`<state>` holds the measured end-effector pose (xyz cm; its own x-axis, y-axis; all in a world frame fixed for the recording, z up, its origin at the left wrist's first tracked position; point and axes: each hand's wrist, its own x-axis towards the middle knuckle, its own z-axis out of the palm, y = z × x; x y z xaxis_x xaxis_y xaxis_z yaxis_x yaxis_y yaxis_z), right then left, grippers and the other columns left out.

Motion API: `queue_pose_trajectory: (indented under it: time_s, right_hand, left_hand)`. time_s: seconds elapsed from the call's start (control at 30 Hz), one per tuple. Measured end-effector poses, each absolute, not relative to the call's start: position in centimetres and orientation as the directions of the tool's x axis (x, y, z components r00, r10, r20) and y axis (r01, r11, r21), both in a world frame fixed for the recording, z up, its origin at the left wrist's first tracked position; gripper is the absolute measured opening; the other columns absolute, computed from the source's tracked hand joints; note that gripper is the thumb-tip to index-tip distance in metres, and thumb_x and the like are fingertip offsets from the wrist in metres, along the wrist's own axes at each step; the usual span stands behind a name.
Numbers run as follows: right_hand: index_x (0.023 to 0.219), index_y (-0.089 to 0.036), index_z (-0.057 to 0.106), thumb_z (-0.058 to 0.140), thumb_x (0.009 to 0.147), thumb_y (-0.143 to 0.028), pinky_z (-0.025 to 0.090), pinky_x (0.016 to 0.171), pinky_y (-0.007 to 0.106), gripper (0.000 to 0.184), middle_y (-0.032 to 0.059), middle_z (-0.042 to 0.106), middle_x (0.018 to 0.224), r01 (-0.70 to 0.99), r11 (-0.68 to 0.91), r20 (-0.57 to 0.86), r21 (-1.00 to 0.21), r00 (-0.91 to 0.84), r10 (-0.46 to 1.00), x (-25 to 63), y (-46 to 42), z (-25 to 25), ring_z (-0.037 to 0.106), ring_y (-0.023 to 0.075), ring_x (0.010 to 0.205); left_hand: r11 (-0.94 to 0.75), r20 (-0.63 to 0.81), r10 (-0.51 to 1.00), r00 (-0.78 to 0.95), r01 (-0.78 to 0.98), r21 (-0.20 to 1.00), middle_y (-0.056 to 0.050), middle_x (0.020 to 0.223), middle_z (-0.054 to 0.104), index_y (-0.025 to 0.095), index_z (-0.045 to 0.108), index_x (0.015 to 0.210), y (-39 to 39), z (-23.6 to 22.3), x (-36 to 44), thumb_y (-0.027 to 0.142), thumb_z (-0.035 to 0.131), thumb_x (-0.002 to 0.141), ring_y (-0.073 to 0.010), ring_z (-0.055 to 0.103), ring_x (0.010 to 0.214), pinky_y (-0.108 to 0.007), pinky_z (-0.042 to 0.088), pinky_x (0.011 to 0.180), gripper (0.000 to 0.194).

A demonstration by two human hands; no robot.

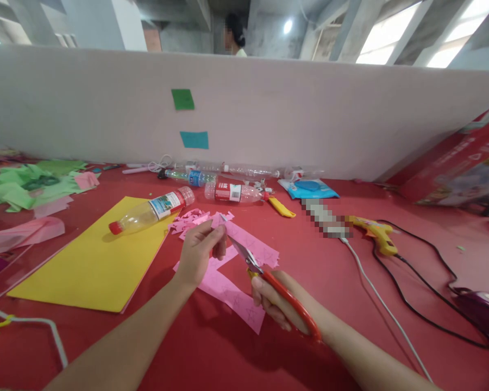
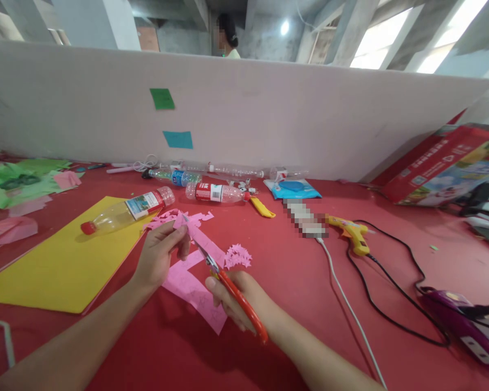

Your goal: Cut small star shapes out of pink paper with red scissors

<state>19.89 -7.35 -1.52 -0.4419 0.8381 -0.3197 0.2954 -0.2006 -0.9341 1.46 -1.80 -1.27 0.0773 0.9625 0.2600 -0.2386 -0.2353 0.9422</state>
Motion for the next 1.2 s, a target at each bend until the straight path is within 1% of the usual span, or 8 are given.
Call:
queue_pose_trajectory:
  time_s: [0.23, 0.33, 0.47, 0.6, 0.8, 0.97, 1.07, 1.2]
  right_hand:
    - [0.061, -0.02, 0.046, 0.047, 0.085, -0.056, 0.026, 0.033, 0.017, 0.043, -0.0106, 0.035, 0.032, 0.343, -0.24, -0.371, -0.908, -0.394, 0.841, 19.41, -7.5, -1.0, 0.03, 0.0041, 0.026]
    - [0.061, -0.02, 0.045, 0.048, 0.084, -0.06, 0.024, 0.031, 0.017, 0.046, -0.0109, 0.034, 0.032, 0.365, -0.254, -0.392, -0.895, -0.376, 0.84, 19.21, -7.52, -1.09, 0.029, 0.004, 0.025]
    - [0.064, -0.02, 0.045, 0.05, 0.081, -0.066, 0.024, 0.029, 0.016, 0.049, -0.0108, 0.035, 0.033, 0.358, -0.221, -0.358, -0.907, -0.382, 0.852, 19.34, -7.51, -1.66, 0.03, 0.0043, 0.026]
    - [0.063, -0.02, 0.046, 0.052, 0.08, -0.065, 0.024, 0.028, 0.016, 0.049, -0.0109, 0.035, 0.035, 0.384, -0.245, -0.383, -0.89, -0.34, 0.859, 19.34, -7.52, -1.79, 0.029, 0.004, 0.026]
    - [0.061, -0.02, 0.045, 0.052, 0.08, -0.065, 0.021, 0.027, 0.016, 0.05, -0.01, 0.037, 0.038, 0.392, -0.225, -0.361, -0.892, -0.319, 0.876, 19.09, -7.65, -1.47, 0.03, 0.0038, 0.025]
    - [0.061, -0.02, 0.043, 0.051, 0.077, -0.072, 0.021, 0.03, 0.017, 0.055, -0.0104, 0.033, 0.036, 0.34, -0.182, -0.3, -0.923, -0.338, 0.892, 19.16, -7.79, -1.2, 0.029, 0.0039, 0.027]
    - [0.06, -0.02, 0.043, 0.051, 0.076, -0.074, 0.02, 0.031, 0.017, 0.057, -0.0097, 0.034, 0.036, 0.329, -0.158, -0.272, -0.931, -0.338, 0.901, 19.16, -7.77, -1.17, 0.029, 0.0038, 0.028]
    - [0.06, -0.02, 0.043, 0.054, 0.078, -0.07, 0.021, 0.031, 0.018, 0.054, -0.0097, 0.034, 0.036, 0.341, -0.189, -0.303, -0.921, -0.318, 0.898, 19.15, -7.65, -1.08, 0.029, 0.0041, 0.028]
  left_hand:
    - [-0.214, 0.239, 0.968, 0.077, -0.245, 0.946, 0.004, 0.045, 0.05, 0.017, 0.054, 0.057, -1.68, -1.43, 1.48, 0.027, 0.057, 0.084, -0.0073, 0.045, 0.04, -0.021, 0.035, 0.043, 0.029]
    - [-0.21, 0.238, 0.967, 0.086, -0.251, 0.945, 0.004, 0.046, 0.051, 0.017, 0.054, 0.058, -1.67, -1.52, 1.46, 0.029, 0.057, 0.085, -0.0074, 0.045, 0.041, -0.021, 0.034, 0.043, 0.03]
    - [-0.203, 0.231, 0.969, 0.087, -0.252, 0.946, 0.004, 0.046, 0.051, 0.017, 0.055, 0.059, -1.67, -1.52, 1.43, 0.03, 0.057, 0.084, -0.0072, 0.044, 0.041, -0.021, 0.034, 0.044, 0.029]
    - [-0.19, 0.217, 0.972, 0.087, -0.246, 0.951, 0.004, 0.046, 0.051, 0.017, 0.054, 0.058, -1.59, -1.54, 1.42, 0.031, 0.057, 0.084, -0.0075, 0.045, 0.041, -0.021, 0.034, 0.044, 0.03]
    - [-0.179, 0.206, 0.974, 0.091, -0.241, 0.954, 0.004, 0.047, 0.051, 0.018, 0.054, 0.058, -1.63, -1.56, 1.45, 0.033, 0.057, 0.084, -0.0077, 0.044, 0.042, -0.022, 0.034, 0.044, 0.03]
    - [-0.157, 0.188, 0.976, 0.109, -0.246, 0.957, 0.004, 0.045, 0.05, 0.017, 0.053, 0.056, -1.76, -1.19, 1.48, 0.033, 0.058, 0.083, -0.0071, 0.043, 0.041, -0.021, 0.034, 0.043, 0.032]
    - [-0.122, 0.159, 0.979, 0.128, -0.253, 0.96, 0.004, 0.043, 0.048, 0.017, 0.053, 0.054, -1.75, -0.98, 1.53, 0.033, 0.06, 0.081, -0.0066, 0.04, 0.039, -0.021, 0.032, 0.042, 0.032]
    - [-0.088, 0.132, 0.982, 0.138, -0.288, 0.953, 0.004, 0.042, 0.047, 0.016, 0.054, 0.054, -1.63, -1.02, 1.61, 0.033, 0.062, 0.078, -0.0061, 0.039, 0.037, -0.021, 0.029, 0.04, 0.03]
